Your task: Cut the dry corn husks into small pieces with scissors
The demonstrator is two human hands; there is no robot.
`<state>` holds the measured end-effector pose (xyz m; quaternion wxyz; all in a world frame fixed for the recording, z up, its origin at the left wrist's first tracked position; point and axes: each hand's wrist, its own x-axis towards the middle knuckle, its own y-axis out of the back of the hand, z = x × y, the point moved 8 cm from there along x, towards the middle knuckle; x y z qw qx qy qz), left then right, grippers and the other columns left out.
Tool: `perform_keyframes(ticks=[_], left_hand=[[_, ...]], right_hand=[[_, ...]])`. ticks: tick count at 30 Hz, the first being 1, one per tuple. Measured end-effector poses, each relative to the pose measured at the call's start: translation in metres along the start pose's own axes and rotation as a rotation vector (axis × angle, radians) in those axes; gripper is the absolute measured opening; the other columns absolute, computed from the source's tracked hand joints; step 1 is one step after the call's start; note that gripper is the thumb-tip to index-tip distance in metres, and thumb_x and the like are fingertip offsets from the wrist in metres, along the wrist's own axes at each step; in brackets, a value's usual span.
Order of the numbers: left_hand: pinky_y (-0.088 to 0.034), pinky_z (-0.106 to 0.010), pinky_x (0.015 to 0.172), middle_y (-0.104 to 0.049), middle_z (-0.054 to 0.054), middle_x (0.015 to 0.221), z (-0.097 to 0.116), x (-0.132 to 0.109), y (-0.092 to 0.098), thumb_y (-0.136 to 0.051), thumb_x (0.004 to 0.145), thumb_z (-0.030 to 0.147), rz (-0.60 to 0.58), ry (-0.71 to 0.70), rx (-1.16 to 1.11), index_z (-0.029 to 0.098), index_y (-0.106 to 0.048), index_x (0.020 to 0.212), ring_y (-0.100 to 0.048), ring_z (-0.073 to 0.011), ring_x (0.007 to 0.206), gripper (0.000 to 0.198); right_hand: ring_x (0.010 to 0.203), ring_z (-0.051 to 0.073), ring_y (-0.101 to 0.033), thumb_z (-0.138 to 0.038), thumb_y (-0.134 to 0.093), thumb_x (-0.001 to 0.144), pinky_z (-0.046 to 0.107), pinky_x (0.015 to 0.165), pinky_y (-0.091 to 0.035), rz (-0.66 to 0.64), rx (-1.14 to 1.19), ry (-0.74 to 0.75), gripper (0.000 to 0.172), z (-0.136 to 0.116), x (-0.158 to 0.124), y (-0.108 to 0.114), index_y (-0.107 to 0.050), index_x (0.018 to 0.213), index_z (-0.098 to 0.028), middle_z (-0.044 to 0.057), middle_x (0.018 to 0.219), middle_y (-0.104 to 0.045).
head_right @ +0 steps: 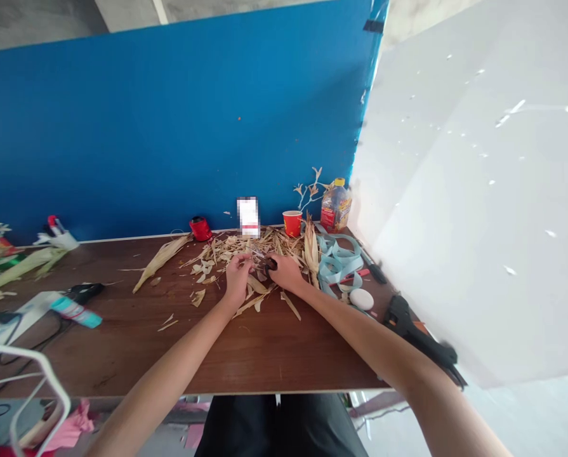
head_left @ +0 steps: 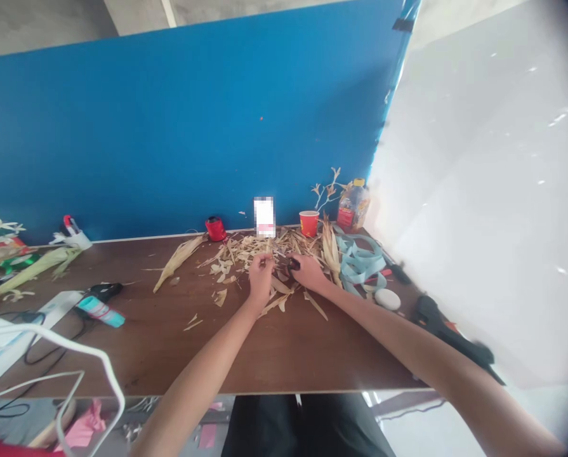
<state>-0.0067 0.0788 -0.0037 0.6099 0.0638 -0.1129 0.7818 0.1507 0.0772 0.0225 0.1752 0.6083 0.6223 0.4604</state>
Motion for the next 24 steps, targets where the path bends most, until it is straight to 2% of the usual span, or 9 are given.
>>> perform_keyframes(ticks=[7, 13, 18, 24], left_hand=[[-0.043, -0.026, 0.065, -0.062, -0.004, 0.078, 0.006, -0.003, 0.0, -0.061, 0.075, 0.03, -0.005, -0.019, 0.024, 0.017, -0.064, 0.093, -0.057, -0.0143, 0.07, 0.023], [-0.044, -0.027, 0.072, -0.063, -0.004, 0.084, 0.008, -0.003, 0.006, -0.062, 0.074, 0.029, 0.062, -0.055, -0.002, 0.016, -0.063, 0.088, -0.057, -0.015, 0.077, 0.019], [-0.043, -0.027, 0.069, -0.061, -0.003, 0.08, 0.004, 0.0, 0.009, -0.064, 0.073, 0.03, 0.088, -0.045, -0.019, 0.015, -0.061, 0.085, -0.055, -0.0136, 0.072, 0.019], [-0.043, -0.026, 0.068, -0.059, -0.002, 0.074, 0.007, -0.001, 0.005, -0.066, 0.071, 0.031, 0.064, -0.054, 0.005, 0.016, -0.059, 0.08, -0.055, -0.0134, 0.069, 0.019]], right_hand=[[0.084, 0.018, -0.064, -0.026, -0.06, 0.075, 0.025, 0.071, -0.044, 0.008, 0.06, -0.009, 0.034, 0.005, 0.003, -0.002, -0.065, 0.108, -0.023, 0.002, 0.094, -0.072], [0.087, 0.018, -0.064, -0.023, -0.059, 0.074, 0.025, 0.074, -0.044, 0.017, 0.081, 0.014, 0.035, 0.005, 0.002, -0.003, -0.065, 0.109, -0.023, 0.002, 0.098, -0.071], [0.088, 0.019, -0.064, -0.024, -0.059, 0.074, 0.026, 0.074, -0.045, 0.009, 0.033, 0.028, 0.035, 0.006, 0.002, -0.006, -0.065, 0.109, -0.025, 0.001, 0.099, -0.072], [0.093, 0.02, -0.063, -0.021, -0.057, 0.074, 0.027, 0.077, -0.045, -0.015, -0.024, 0.063, 0.037, 0.002, 0.001, -0.007, -0.064, 0.11, -0.026, 0.001, 0.102, -0.071]])
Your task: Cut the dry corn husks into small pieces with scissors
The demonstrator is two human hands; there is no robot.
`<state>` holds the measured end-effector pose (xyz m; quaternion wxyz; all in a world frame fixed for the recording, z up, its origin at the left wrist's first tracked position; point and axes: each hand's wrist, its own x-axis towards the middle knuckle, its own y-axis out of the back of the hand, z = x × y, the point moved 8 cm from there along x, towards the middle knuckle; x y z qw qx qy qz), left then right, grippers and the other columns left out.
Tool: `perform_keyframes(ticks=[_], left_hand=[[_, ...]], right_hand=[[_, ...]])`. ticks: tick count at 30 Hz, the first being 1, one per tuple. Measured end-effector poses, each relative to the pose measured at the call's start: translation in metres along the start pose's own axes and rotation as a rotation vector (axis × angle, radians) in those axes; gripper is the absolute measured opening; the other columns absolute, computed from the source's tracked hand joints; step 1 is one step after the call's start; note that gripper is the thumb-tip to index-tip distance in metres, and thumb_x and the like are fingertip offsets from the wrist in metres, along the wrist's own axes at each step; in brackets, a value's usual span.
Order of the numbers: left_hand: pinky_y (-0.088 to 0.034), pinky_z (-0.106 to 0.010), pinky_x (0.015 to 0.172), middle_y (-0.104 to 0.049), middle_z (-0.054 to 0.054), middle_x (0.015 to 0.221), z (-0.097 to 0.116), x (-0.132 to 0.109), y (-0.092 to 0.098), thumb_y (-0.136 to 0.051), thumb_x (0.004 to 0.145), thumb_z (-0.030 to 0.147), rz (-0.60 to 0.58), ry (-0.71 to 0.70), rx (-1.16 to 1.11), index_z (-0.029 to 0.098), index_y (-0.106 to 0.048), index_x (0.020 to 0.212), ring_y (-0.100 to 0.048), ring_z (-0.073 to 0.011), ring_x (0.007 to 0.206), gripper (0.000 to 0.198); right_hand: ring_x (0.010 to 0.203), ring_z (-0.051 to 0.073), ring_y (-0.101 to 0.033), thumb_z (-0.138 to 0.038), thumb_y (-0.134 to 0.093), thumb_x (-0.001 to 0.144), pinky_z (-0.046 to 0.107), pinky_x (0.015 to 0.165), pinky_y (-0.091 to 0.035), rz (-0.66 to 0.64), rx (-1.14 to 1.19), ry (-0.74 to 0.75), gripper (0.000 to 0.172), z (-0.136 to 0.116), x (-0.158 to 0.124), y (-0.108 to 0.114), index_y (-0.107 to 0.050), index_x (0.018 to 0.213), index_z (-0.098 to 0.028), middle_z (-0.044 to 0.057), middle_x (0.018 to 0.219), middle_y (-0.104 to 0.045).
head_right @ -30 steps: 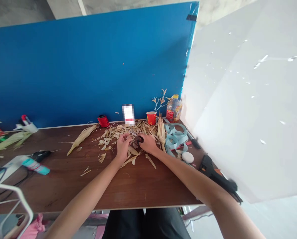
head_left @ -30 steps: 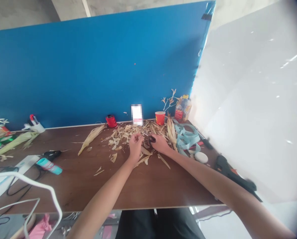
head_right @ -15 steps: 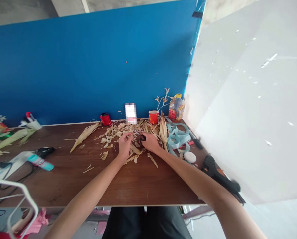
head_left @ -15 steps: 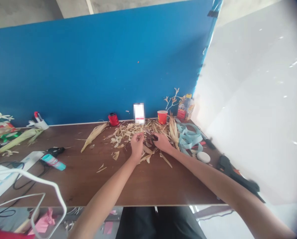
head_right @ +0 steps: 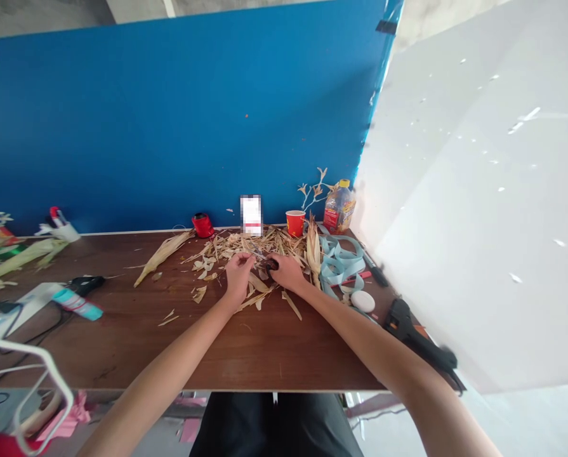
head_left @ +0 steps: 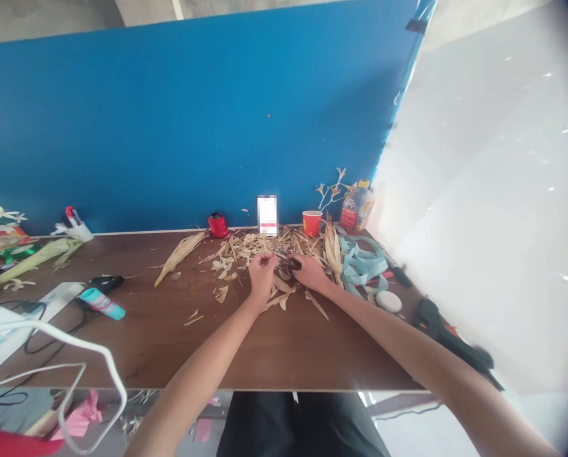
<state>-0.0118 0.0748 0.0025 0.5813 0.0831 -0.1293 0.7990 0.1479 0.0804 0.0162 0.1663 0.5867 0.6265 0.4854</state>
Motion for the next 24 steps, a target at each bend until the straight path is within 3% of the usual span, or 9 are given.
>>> perform_keyframes(ticks=[14, 24], left_hand=[[-0.041, -0.027, 0.069, -0.058, -0.001, 0.075, 0.002, -0.001, -0.011, -0.064, 0.068, 0.026, -0.133, -0.033, 0.075, 0.017, -0.057, 0.077, -0.054, -0.0134, 0.07, 0.015], [-0.039, -0.024, 0.063, -0.052, 0.002, 0.072, -0.001, -0.001, -0.01, -0.062, 0.068, 0.021, -0.096, -0.024, 0.03, 0.019, -0.054, 0.081, -0.048, -0.0103, 0.064, 0.016]], right_hand=[[0.086, 0.018, -0.062, -0.016, -0.052, 0.073, 0.025, 0.072, -0.042, -0.031, -0.024, 0.017, 0.039, -0.004, -0.001, 0.0, -0.064, 0.109, -0.024, 0.002, 0.098, -0.071], [0.089, 0.019, -0.063, -0.014, -0.052, 0.073, 0.025, 0.073, -0.042, -0.025, -0.058, 0.0, 0.039, -0.003, 0.0, 0.0, -0.066, 0.107, -0.027, 0.001, 0.099, -0.071]])
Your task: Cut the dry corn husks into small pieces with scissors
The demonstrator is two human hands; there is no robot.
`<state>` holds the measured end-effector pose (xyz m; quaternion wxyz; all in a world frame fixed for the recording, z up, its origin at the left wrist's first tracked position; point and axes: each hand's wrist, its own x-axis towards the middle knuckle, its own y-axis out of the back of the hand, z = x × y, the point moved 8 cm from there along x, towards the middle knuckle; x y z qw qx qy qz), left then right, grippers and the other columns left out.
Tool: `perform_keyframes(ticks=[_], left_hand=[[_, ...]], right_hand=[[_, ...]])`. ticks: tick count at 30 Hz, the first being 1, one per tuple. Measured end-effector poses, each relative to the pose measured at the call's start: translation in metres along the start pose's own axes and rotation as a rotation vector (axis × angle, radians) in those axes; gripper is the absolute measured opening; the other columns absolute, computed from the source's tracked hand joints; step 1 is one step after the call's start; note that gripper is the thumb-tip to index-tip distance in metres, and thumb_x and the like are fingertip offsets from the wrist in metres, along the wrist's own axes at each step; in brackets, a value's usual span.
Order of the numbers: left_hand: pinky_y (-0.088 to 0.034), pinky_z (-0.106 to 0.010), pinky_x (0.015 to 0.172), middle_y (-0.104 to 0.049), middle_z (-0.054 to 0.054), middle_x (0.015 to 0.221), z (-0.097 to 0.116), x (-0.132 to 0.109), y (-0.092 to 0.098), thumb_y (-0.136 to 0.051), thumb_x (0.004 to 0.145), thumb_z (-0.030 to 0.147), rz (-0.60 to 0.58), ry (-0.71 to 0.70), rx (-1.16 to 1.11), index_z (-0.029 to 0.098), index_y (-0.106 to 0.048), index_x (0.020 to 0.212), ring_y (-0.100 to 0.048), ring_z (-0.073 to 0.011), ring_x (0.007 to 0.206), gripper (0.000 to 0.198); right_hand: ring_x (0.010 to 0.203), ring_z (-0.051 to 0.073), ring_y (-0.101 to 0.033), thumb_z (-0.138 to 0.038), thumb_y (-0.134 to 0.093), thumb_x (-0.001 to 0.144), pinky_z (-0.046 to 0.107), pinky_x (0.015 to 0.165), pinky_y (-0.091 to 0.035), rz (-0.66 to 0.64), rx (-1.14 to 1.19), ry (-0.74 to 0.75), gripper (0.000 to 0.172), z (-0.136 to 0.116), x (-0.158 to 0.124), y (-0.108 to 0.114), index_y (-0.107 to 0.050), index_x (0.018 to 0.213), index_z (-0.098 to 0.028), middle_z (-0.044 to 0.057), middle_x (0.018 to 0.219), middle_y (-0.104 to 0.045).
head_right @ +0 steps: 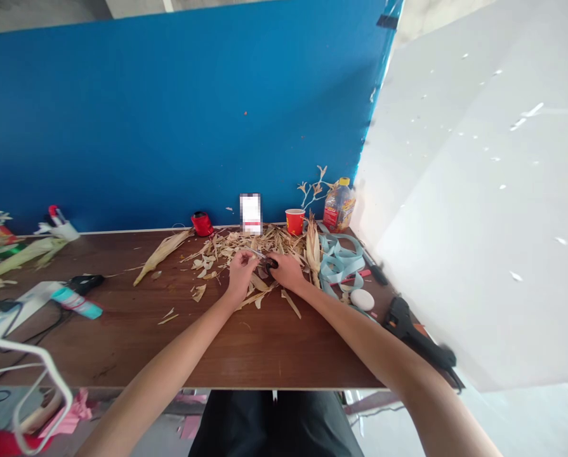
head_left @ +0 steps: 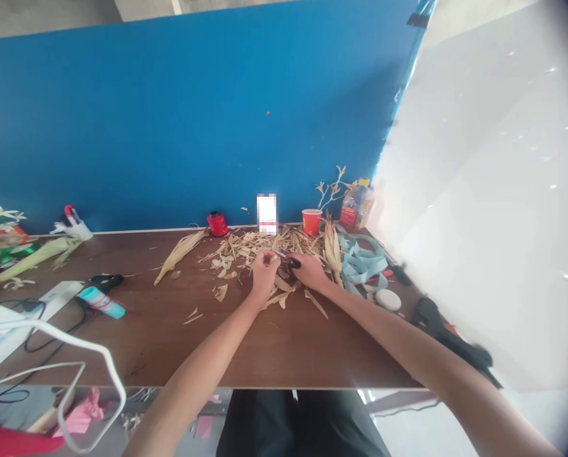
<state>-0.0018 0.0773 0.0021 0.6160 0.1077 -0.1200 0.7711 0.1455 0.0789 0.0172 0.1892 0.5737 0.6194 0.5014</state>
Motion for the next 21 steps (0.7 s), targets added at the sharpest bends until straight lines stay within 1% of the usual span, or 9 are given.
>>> perform_keyframes(ticks=[6, 9, 12, 16, 21], left_hand=[[-0.043, -0.024, 0.062, -0.057, -0.002, 0.083, 0.001, 0.0, 0.003, -0.062, 0.07, 0.022, 0.033, 0.023, -0.089, 0.018, -0.05, 0.096, -0.054, -0.0118, 0.069, 0.028], [-0.042, -0.024, 0.059, -0.056, -0.001, 0.079, -0.001, 0.0, 0.006, -0.062, 0.073, 0.026, 0.061, 0.058, -0.111, 0.019, -0.048, 0.098, -0.055, -0.0117, 0.066, 0.03], [-0.042, -0.024, 0.059, -0.054, 0.001, 0.075, -0.001, 0.001, 0.008, -0.062, 0.074, 0.029, 0.083, 0.065, -0.11, 0.019, -0.048, 0.098, -0.054, -0.0116, 0.064, 0.029], [-0.041, -0.024, 0.058, -0.052, 0.002, 0.073, 0.0, 0.002, 0.011, -0.061, 0.077, 0.032, 0.116, 0.053, -0.119, 0.019, -0.047, 0.1, -0.052, -0.0109, 0.062, 0.031], [-0.041, -0.025, 0.058, -0.055, -0.001, 0.079, 0.001, 0.004, 0.018, -0.06, 0.079, 0.035, 0.159, 0.028, -0.11, 0.02, -0.046, 0.103, -0.053, -0.0117, 0.064, 0.032]], right_hand=[[0.089, 0.018, -0.063, -0.013, -0.051, 0.074, 0.024, 0.073, -0.042, 0.003, 0.009, -0.011, 0.035, 0.0, -0.001, 0.001, -0.067, 0.102, -0.027, 0.0, 0.093, -0.072], [0.087, 0.018, -0.062, -0.013, -0.051, 0.074, 0.024, 0.072, -0.041, 0.015, 0.002, 0.003, 0.034, 0.001, -0.001, 0.002, -0.068, 0.1, -0.026, 0.0, 0.093, -0.072], [0.086, 0.018, -0.063, -0.014, -0.051, 0.075, 0.024, 0.072, -0.041, 0.017, -0.013, 0.014, 0.032, 0.001, -0.001, 0.002, -0.068, 0.098, -0.026, 0.0, 0.093, -0.072], [0.089, 0.019, -0.063, -0.015, -0.051, 0.077, 0.025, 0.075, -0.043, 0.018, -0.022, 0.013, 0.035, 0.003, 0.0, 0.0, -0.068, 0.105, -0.027, 0.001, 0.097, -0.072], [0.092, 0.021, -0.064, -0.016, -0.054, 0.075, 0.027, 0.079, -0.044, -0.002, -0.045, 0.001, 0.04, 0.005, 0.001, -0.003, -0.067, 0.11, -0.03, 0.001, 0.1, -0.072]])
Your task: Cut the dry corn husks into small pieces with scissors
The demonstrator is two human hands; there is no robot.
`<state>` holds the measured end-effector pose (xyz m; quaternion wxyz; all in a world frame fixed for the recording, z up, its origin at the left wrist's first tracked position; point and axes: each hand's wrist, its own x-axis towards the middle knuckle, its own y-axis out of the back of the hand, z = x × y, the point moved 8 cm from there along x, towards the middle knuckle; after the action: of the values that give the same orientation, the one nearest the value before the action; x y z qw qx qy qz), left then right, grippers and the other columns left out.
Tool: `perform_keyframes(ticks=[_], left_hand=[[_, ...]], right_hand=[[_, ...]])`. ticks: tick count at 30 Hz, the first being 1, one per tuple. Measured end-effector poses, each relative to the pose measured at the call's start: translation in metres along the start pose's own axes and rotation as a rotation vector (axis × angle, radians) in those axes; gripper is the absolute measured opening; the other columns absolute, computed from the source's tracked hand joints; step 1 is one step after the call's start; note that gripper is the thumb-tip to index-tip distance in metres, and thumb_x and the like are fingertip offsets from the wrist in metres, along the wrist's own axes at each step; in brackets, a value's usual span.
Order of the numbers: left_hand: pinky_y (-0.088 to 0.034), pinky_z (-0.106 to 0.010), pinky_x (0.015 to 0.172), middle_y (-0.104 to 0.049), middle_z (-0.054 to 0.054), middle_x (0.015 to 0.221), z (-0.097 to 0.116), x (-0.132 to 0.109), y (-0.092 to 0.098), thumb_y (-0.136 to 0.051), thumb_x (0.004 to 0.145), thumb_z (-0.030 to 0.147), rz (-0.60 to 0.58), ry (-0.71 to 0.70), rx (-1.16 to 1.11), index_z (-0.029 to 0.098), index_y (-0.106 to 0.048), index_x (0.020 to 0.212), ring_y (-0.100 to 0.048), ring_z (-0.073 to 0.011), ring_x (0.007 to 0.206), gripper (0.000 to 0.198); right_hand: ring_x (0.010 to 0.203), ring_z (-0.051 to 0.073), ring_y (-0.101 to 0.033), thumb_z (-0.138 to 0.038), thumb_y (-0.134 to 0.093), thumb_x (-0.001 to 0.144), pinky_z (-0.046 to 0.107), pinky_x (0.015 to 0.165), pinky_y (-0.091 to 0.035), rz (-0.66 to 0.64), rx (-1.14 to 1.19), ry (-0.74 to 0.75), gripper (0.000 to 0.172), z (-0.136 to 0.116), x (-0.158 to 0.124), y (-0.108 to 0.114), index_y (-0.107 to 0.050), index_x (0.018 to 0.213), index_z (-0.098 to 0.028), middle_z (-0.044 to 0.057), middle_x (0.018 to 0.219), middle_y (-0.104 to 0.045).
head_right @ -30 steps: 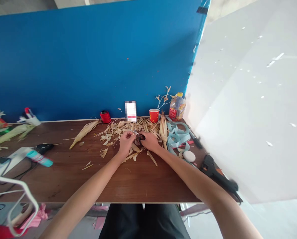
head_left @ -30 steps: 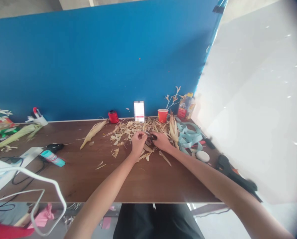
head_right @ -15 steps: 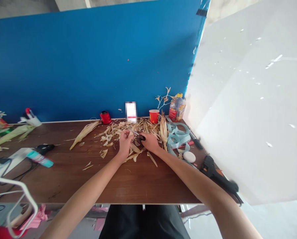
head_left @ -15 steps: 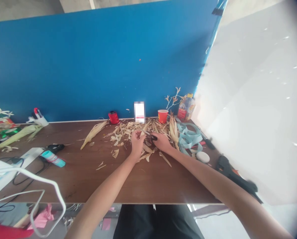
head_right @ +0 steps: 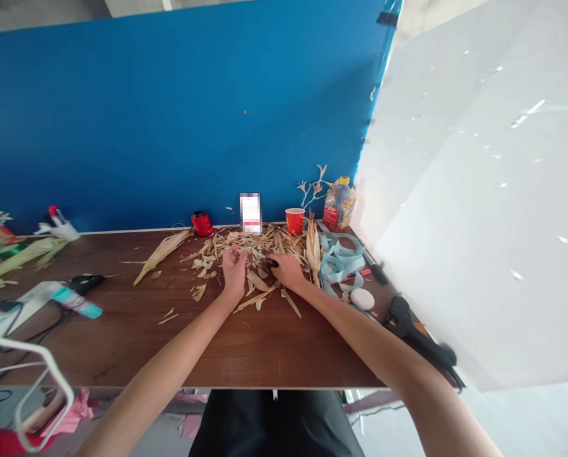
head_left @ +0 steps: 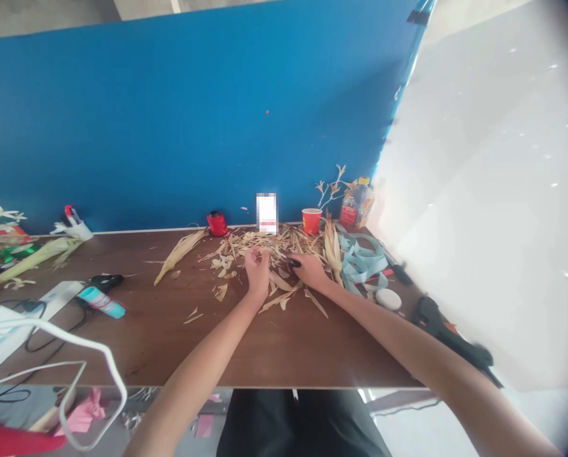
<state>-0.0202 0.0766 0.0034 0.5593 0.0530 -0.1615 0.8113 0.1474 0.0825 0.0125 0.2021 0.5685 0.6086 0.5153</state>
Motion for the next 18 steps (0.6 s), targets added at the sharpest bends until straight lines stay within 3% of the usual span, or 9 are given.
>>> perform_keyframes(ticks=[9, 15, 18], left_hand=[[-0.048, -0.026, 0.065, -0.057, -0.007, 0.097, 0.003, 0.004, 0.006, -0.062, 0.078, 0.04, 0.034, -0.061, -0.006, 0.019, -0.047, 0.106, -0.058, -0.0149, 0.079, 0.037], [-0.048, -0.027, 0.066, -0.06, -0.006, 0.091, 0.007, 0.003, 0.003, -0.062, 0.078, 0.041, -0.007, -0.076, 0.022, 0.019, -0.056, 0.109, -0.058, -0.0144, 0.074, 0.039], [-0.048, -0.03, 0.07, -0.063, -0.006, 0.085, 0.006, 0.002, -0.001, -0.061, 0.079, 0.041, -0.046, -0.039, 0.022, 0.017, -0.06, 0.1, -0.06, -0.0158, 0.075, 0.032]], right_hand=[[0.089, 0.021, -0.064, -0.015, -0.053, 0.074, 0.026, 0.073, -0.043, -0.017, -0.021, 0.029, 0.037, -0.001, 0.001, 0.003, -0.07, 0.103, -0.03, 0.0, 0.098, -0.072], [0.086, 0.02, -0.064, -0.017, -0.051, 0.076, 0.025, 0.07, -0.042, 0.018, 0.015, -0.012, 0.03, 0.003, 0.001, 0.008, -0.07, 0.098, -0.026, 0.002, 0.091, -0.073], [0.086, 0.02, -0.064, -0.019, -0.052, 0.077, 0.025, 0.073, -0.043, 0.052, 0.045, -0.028, 0.029, 0.004, 0.0, 0.011, -0.069, 0.098, -0.024, 0.003, 0.092, -0.072]])
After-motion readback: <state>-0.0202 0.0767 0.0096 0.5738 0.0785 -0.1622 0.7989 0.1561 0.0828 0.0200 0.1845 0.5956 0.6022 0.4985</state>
